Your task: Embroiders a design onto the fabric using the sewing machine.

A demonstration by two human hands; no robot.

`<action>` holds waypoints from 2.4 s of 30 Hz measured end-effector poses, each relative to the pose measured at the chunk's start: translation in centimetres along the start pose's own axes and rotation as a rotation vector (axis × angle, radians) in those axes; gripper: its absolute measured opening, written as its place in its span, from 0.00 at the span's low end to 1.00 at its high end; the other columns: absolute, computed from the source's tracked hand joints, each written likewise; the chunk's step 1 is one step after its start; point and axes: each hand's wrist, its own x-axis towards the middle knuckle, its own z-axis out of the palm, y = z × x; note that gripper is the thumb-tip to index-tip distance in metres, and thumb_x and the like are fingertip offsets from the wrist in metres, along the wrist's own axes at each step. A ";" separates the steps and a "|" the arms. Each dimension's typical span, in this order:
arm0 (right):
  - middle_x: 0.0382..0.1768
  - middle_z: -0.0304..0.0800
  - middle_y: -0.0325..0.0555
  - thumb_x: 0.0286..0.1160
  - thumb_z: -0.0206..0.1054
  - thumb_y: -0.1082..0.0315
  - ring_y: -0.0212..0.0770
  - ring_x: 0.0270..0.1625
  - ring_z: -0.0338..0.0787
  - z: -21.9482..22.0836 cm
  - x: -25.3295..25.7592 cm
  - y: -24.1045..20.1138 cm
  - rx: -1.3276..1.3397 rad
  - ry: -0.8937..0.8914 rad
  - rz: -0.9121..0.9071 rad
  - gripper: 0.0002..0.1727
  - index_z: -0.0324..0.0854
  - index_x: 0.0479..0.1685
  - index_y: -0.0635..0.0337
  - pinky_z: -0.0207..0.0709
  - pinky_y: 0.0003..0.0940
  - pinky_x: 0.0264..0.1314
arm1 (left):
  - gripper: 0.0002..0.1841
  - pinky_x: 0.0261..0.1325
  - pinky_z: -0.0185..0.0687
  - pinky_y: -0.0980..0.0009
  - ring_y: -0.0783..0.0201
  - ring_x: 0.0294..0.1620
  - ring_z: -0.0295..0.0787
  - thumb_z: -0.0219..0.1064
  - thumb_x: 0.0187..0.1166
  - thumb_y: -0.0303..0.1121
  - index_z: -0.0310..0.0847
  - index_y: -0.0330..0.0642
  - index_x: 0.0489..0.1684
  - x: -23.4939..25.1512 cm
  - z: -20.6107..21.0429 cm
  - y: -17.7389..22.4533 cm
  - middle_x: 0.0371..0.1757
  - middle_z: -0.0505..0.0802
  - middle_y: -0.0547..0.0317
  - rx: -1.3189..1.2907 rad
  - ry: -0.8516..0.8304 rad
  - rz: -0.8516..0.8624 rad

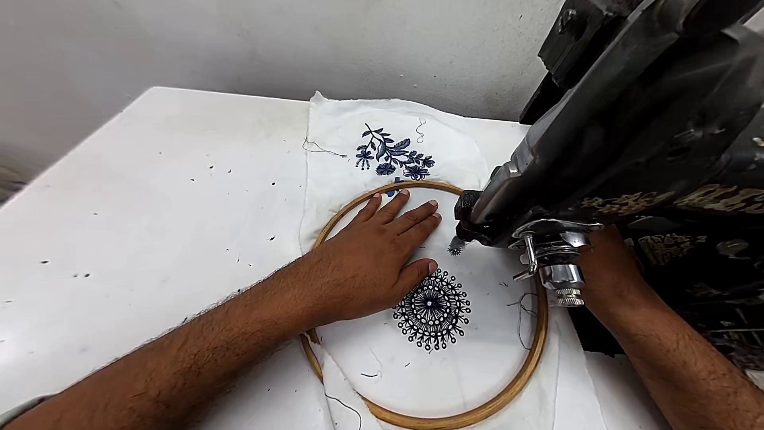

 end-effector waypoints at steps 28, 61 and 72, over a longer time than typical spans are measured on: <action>0.36 0.83 0.40 0.66 0.70 0.67 0.21 0.41 0.82 0.0 -0.2 0.2 -0.013 -0.020 -0.024 0.10 0.82 0.44 0.60 0.74 0.21 0.45 | 0.34 0.92 0.44 0.38 0.50 0.96 0.50 0.39 0.91 0.56 0.63 0.48 0.92 -0.3 -0.1 0.1 0.94 0.64 0.62 0.004 -0.010 -0.010; 0.34 0.81 0.33 0.66 0.71 0.67 0.13 0.38 0.79 -0.3 0.0 -0.3 0.039 -0.060 0.044 0.10 0.81 0.44 0.57 0.71 0.12 0.43 | 0.35 0.93 0.44 0.40 0.50 0.96 0.51 0.38 0.91 0.57 0.62 0.50 0.92 -0.4 -0.2 0.2 0.94 0.64 0.63 0.023 -0.022 -0.027; 0.37 0.85 0.47 0.65 0.72 0.72 0.29 0.44 0.83 -0.4 0.2 -0.6 -0.090 -0.056 -0.076 0.09 0.83 0.42 0.66 0.74 0.27 0.50 | 0.34 0.93 0.43 0.40 0.50 0.96 0.50 0.39 0.92 0.56 0.62 0.48 0.92 -0.4 -0.4 0.3 0.94 0.64 0.61 0.013 -0.021 -0.026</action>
